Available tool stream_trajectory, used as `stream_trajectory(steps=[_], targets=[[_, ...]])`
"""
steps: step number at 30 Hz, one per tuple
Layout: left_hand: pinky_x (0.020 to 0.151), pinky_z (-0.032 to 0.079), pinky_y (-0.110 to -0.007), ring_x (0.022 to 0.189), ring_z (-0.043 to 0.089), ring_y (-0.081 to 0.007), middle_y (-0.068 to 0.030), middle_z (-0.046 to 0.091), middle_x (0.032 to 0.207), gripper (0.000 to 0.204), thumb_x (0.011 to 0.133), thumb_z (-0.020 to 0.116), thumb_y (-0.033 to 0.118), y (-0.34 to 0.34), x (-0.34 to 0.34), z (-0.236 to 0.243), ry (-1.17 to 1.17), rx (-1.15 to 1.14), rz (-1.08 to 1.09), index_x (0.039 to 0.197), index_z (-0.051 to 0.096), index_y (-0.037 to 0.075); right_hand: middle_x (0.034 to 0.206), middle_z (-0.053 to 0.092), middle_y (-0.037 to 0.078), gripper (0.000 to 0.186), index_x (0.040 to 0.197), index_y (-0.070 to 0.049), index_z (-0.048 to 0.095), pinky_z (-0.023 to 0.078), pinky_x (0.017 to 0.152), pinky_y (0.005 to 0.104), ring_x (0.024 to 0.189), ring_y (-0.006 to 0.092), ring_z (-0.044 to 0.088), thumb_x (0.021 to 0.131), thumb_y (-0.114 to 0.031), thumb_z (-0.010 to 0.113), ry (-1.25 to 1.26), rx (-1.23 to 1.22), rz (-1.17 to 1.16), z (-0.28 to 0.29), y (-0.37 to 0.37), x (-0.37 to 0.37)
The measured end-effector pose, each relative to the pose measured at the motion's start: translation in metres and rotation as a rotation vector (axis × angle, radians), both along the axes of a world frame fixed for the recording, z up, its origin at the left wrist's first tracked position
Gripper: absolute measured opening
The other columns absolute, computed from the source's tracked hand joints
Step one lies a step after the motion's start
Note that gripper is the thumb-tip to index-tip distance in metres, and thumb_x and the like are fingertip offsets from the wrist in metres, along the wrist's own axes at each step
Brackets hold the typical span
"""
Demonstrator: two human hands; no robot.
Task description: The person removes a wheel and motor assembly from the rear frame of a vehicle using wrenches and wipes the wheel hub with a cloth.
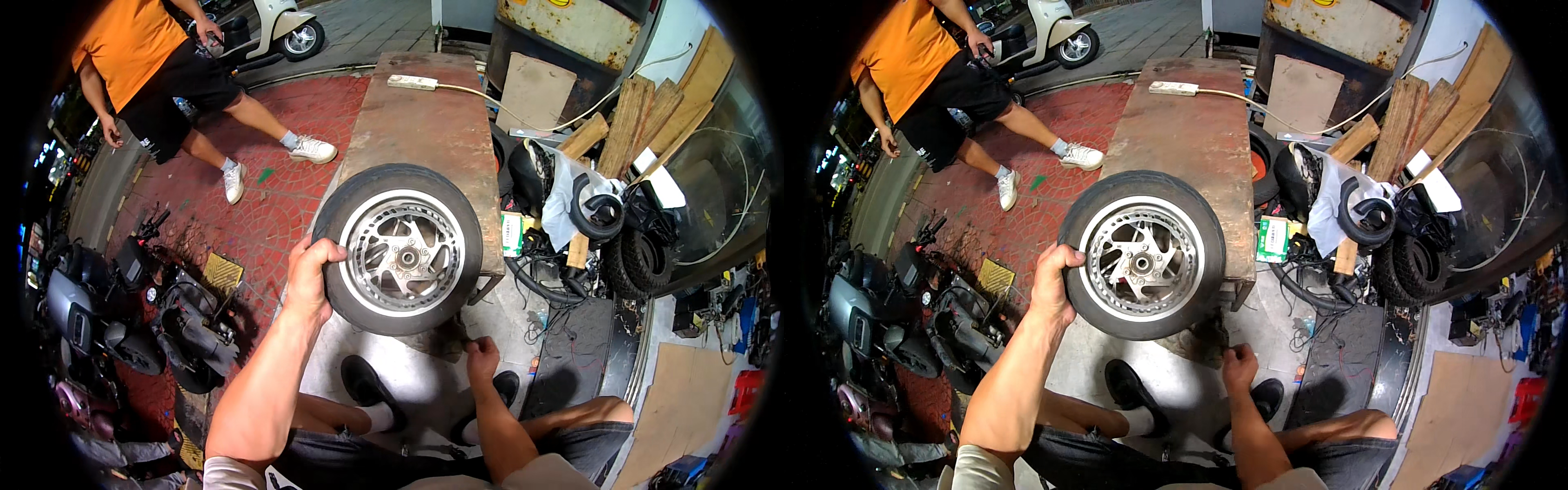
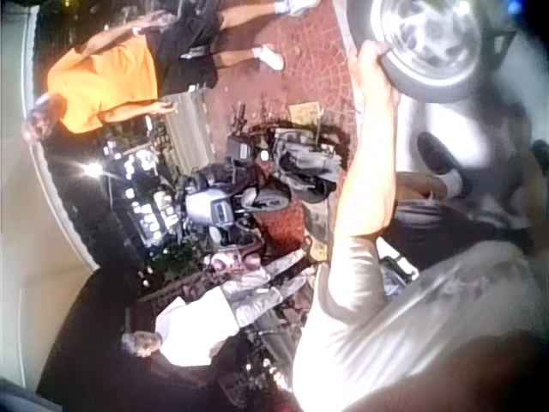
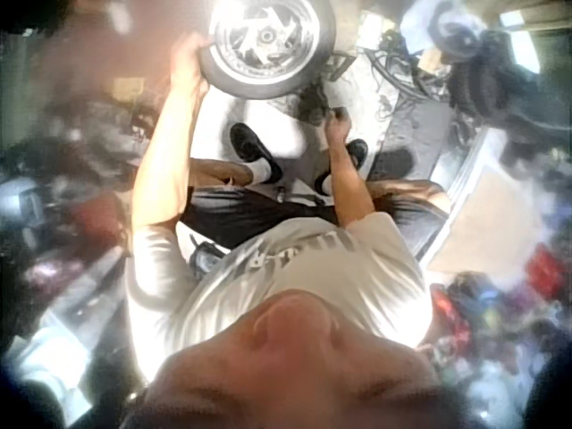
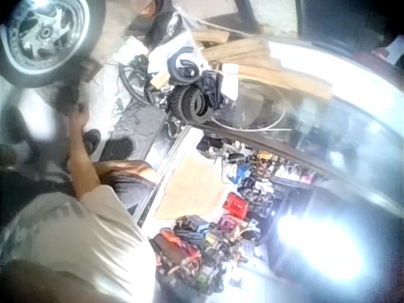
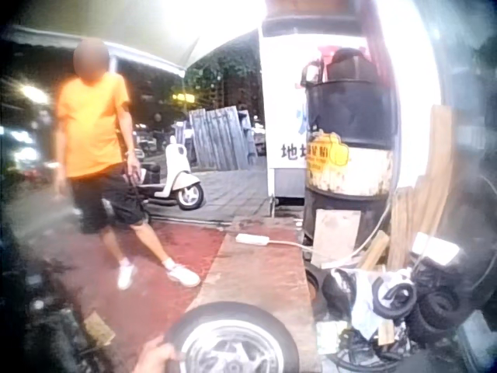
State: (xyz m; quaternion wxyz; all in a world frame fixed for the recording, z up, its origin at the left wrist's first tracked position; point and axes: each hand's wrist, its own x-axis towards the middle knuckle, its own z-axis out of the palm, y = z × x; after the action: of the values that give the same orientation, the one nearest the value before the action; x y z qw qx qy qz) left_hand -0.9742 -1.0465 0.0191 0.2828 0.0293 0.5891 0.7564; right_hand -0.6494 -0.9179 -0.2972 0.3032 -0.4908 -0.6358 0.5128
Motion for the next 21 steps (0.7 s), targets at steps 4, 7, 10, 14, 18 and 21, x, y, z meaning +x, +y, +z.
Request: stream_trajectory(steps=[4, 7, 10, 14, 18, 21], targets=[[0.08, 0.058, -0.035, 0.086, 0.068, -0.0259, -0.0208, 0.066, 0.107, 0.081, 0.072, 0.068, 0.011, 0.003, -0.002, 0.02, 0.011, 0.016, -0.048, 0.14, 0.034, -0.015, 0.079, 0.057, -0.001, 0.006, 0.089, -0.01, 0.058, 0.054, 0.071, 0.0314, 0.07, 0.0129, 0.055, 0.094, -0.01, 0.062, 0.578, -0.333, -0.243, 0.174, 0.015, -0.035], [0.081, 0.057, -0.035, 0.089, 0.069, -0.0263, -0.0249, 0.064, 0.11, 0.088, 0.069, 0.07, 0.012, 0.01, 0.002, 0.03, 0.084, -0.032, -0.05, 0.142, 0.031, -0.017, 0.083, 0.065, 0.005, 0.006, 0.096, -0.006, 0.06, 0.055, 0.071, 0.031, 0.073, 0.0141, 0.062, 0.097, -0.011, 0.062, 0.6, -0.123, 0.025, 0.277, 0.022, -0.048], [0.076, 0.058, -0.034, 0.083, 0.068, -0.0237, -0.0181, 0.067, 0.102, 0.076, 0.069, 0.069, 0.013, 0.024, 0.022, 0.055, 0.148, -0.121, 0.056, 0.135, 0.045, -0.015, 0.08, 0.064, -0.001, 0.004, 0.099, -0.002, 0.065, 0.048, 0.064, 0.0229, 0.071, 0.0059, 0.057, 0.097, -0.005, 0.066, 0.576, 0.006, 0.155, 0.331, 0.024, -0.079], [0.078, 0.057, -0.034, 0.087, 0.068, -0.0274, -0.0231, 0.064, 0.112, 0.101, 0.068, 0.07, 0.012, 0.026, 0.027, 0.065, 0.151, -0.11, -0.026, 0.151, 0.022, -0.019, 0.077, 0.061, -0.006, 0.006, 0.096, 0.0, 0.072, 0.039, 0.058, 0.0185, 0.066, -0.0002, 0.049, 0.094, -0.005, 0.073, 0.473, 0.071, 0.171, 0.356, 0.012, -0.127], [0.079, 0.058, -0.035, 0.089, 0.069, -0.0273, -0.0247, 0.064, 0.113, 0.1, 0.068, 0.071, 0.012, 0.021, 0.027, 0.064, 0.19, -0.112, -0.028, 0.15, 0.024, -0.02, 0.075, 0.062, -0.003, 0.01, 0.096, 0.001, 0.074, 0.041, 0.058, 0.0216, 0.064, 0.0031, 0.052, 0.092, -0.008, 0.074, 0.42, 0.166, 0.114, 0.349, 0.006, -0.148], [0.082, 0.057, -0.035, 0.093, 0.069, -0.028, -0.0265, 0.064, 0.116, 0.099, 0.068, 0.071, 0.013, 0.021, 0.026, 0.06, 0.184, -0.115, -0.038, 0.15, 0.026, -0.02, 0.078, 0.063, 0.004, 0.009, 0.094, 0.0, 0.075, 0.046, 0.059, 0.0265, 0.062, 0.011, 0.058, 0.09, -0.009, 0.075, 0.194, 0.593, 0.055, 0.35, -0.002, -0.152]])
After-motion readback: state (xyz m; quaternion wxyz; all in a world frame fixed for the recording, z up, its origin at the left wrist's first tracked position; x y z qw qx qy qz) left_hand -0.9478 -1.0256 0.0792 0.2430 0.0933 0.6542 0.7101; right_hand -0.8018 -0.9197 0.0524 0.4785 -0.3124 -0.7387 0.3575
